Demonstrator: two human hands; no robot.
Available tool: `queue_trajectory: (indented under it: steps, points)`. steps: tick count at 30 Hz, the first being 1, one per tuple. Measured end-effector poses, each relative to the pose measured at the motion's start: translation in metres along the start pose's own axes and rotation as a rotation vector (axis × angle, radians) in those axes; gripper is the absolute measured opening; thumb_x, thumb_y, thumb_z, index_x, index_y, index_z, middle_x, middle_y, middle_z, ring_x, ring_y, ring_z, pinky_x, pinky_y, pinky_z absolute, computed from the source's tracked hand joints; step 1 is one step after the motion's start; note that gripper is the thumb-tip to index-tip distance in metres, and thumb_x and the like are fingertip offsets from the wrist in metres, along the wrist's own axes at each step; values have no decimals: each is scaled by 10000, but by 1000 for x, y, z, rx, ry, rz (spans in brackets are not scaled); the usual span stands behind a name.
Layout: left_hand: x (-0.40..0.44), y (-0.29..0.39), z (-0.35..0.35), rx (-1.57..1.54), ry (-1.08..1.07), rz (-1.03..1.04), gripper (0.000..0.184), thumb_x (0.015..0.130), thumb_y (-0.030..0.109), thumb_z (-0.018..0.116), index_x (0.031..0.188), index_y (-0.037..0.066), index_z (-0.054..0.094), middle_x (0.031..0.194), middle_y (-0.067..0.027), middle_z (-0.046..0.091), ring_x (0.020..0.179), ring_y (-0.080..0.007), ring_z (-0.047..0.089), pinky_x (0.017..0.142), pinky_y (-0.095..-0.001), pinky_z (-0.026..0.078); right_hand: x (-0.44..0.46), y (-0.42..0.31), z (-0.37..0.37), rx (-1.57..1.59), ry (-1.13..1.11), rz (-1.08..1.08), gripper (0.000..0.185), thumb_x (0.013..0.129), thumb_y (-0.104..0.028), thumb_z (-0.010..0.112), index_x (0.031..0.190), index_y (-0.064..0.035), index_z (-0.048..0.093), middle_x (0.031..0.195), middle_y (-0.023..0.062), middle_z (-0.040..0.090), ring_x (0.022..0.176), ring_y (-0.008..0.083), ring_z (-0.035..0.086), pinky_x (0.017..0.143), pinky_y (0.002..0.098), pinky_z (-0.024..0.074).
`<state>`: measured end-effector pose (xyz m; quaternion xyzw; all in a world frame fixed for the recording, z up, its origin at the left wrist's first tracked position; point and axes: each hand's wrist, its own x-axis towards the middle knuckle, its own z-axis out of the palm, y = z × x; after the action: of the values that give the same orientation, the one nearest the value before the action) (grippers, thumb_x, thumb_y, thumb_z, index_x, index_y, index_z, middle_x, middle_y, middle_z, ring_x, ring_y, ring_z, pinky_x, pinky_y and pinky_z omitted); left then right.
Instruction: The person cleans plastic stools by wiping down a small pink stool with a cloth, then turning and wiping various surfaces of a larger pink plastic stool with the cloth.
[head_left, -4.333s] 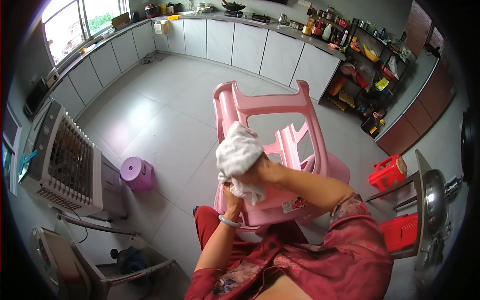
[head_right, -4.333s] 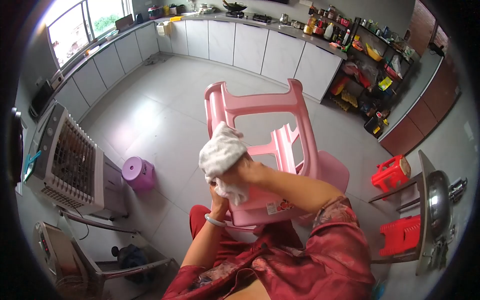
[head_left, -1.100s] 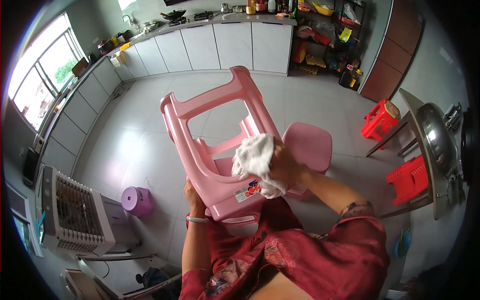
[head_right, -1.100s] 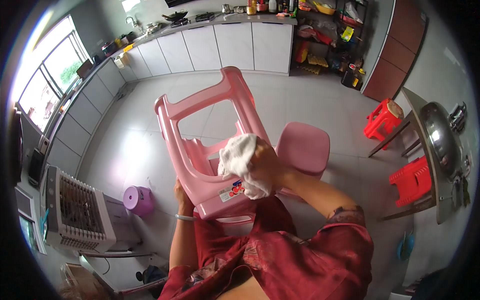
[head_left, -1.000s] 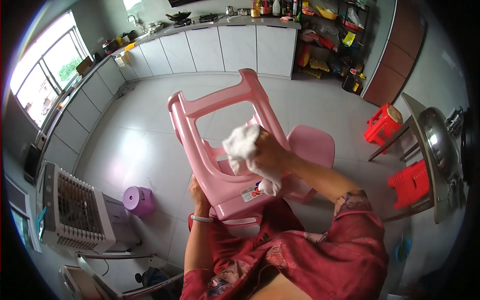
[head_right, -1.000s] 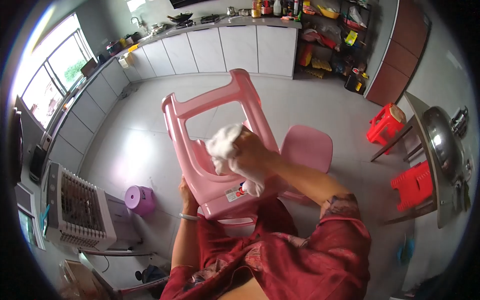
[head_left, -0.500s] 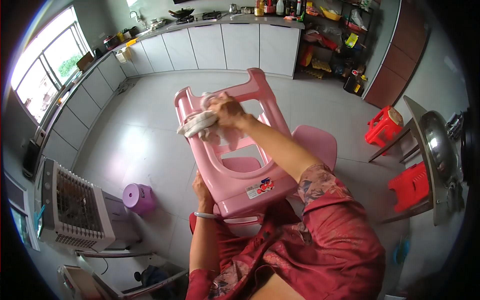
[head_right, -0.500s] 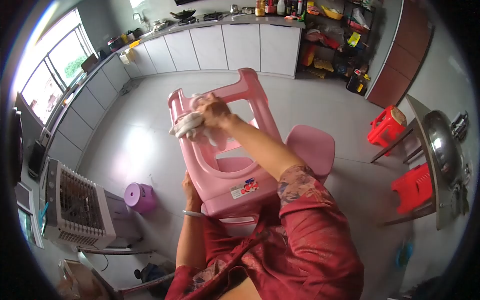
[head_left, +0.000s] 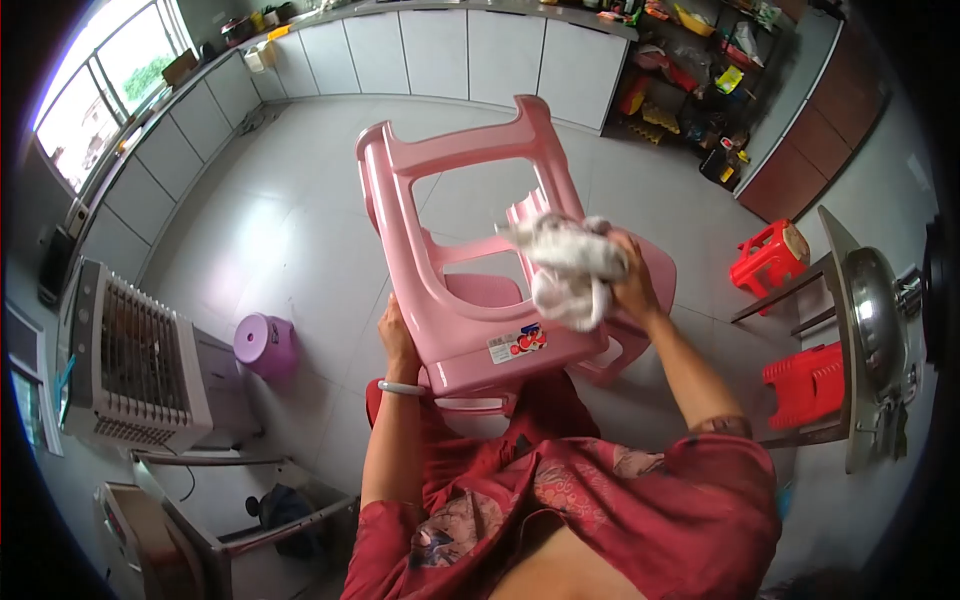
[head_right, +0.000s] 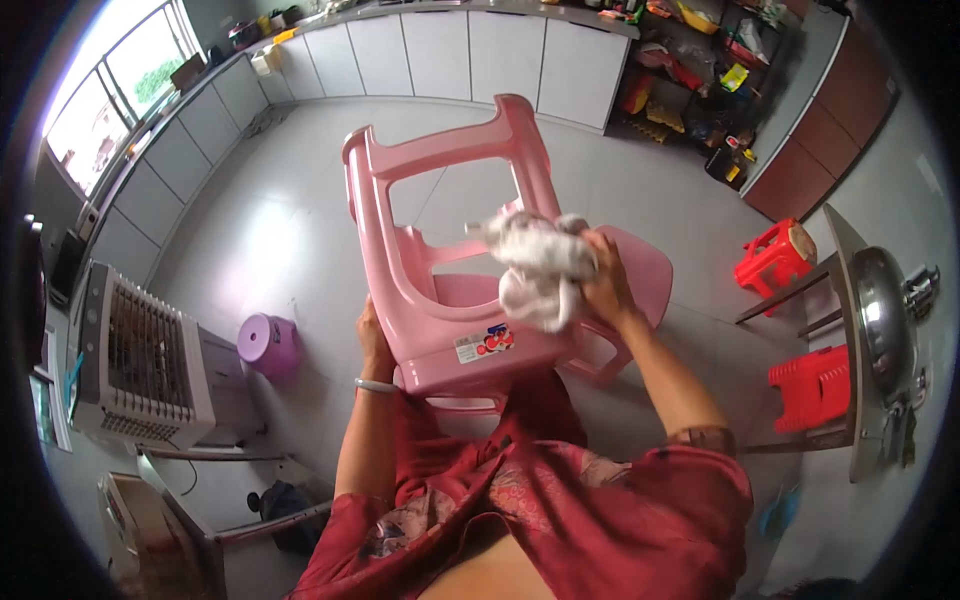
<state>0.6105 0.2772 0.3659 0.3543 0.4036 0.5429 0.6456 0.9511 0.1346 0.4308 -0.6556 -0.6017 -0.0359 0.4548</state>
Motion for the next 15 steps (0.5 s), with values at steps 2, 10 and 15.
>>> queue_trajectory:
  steps: [2, 10, 15]
  points:
    - [-1, 1, 2, -71, 6, -38, 427, 1029, 307, 424, 1032, -60, 643, 906, -111, 666, 740, -170, 632, 635, -323, 538, -38, -61, -16, -148, -80, -66, 412, 720, -143, 706, 1093, -8, 595, 1185, 152, 559, 1154, 372, 483, 973, 470, 389]
    - [12, -14, -9, 11, -202, 141, 383, 1030, 314, 441, 1051, -12, 642, 940, -79, 662, 810, -179, 640, 662, -337, 546, -50, -182, 68, 3, -295, -487, 478, 716, -263, 677, 1119, -20, 595, 1253, 188, 520, 1220, 416, 445, 1016, 541, 369]
    - [11, -49, -34, -740, -229, -152, 438, 1015, 351, 427, 1253, 7, 560, 1110, -132, 648, 931, -257, 653, 788, -369, 556, 25, -188, 173, -23, -273, -366, 477, 699, -140, 621, 1167, -47, 593, 1305, 187, 512, 1282, 411, 426, 1080, 528, 325]
